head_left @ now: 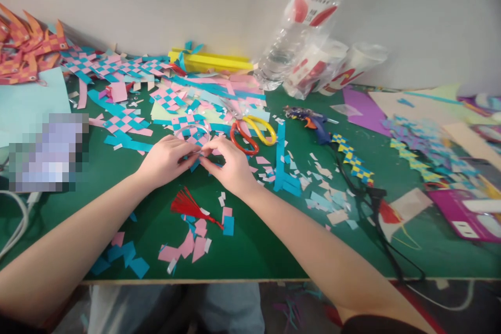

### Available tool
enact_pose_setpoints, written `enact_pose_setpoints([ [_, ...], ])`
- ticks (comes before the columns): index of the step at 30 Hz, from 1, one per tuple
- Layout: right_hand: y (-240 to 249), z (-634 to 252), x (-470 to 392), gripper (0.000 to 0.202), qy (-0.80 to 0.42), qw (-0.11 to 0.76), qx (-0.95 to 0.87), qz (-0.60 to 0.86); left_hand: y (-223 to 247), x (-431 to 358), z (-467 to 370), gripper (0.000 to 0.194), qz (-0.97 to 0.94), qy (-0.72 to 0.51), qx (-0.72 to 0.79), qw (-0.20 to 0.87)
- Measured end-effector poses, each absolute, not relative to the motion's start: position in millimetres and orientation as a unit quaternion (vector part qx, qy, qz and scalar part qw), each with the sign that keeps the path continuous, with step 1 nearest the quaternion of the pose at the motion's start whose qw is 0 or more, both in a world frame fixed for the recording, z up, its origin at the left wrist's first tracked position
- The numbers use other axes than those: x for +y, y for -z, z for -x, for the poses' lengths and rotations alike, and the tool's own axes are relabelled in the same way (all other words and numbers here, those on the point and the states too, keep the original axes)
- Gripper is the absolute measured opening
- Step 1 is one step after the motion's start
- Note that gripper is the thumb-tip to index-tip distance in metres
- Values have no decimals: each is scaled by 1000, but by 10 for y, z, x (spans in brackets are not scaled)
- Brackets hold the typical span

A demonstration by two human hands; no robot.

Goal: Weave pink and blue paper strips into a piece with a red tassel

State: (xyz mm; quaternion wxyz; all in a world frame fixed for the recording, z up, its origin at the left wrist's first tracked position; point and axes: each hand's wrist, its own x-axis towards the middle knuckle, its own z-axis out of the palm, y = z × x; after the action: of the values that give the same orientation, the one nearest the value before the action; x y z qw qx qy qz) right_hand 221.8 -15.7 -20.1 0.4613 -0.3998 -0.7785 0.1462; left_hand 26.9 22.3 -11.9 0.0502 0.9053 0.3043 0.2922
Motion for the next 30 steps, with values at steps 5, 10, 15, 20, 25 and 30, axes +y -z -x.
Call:
enact_pose_setpoints([
  [5, 215, -2220, -155, 7, -108, 440, -791, 410, 114, 216, -266, 22, -909, -280, 303, 53],
  [10, 227, -2224, -137, 6, -99, 437, -797, 406, 100, 213, -272, 21, -909, -287, 298, 50],
  [15, 230, -2230, -133, 7, -102, 433, -797, 408, 87, 206, -277, 20, -908, -289, 296, 57],
  [20, 242, -2227, -142, 7, -113, 431, -799, 404, 92, 202, -275, 21, -911, -286, 292, 60],
  [25, 206, -2225, -142, 9, -119, 417, -802, 410, 93, 196, -276, 22, -912, -289, 287, 40],
  [30, 179, -2242, -131, 12, -108, 427, -811, 386, 84, 194, -283, 23, -915, -287, 283, 34],
])
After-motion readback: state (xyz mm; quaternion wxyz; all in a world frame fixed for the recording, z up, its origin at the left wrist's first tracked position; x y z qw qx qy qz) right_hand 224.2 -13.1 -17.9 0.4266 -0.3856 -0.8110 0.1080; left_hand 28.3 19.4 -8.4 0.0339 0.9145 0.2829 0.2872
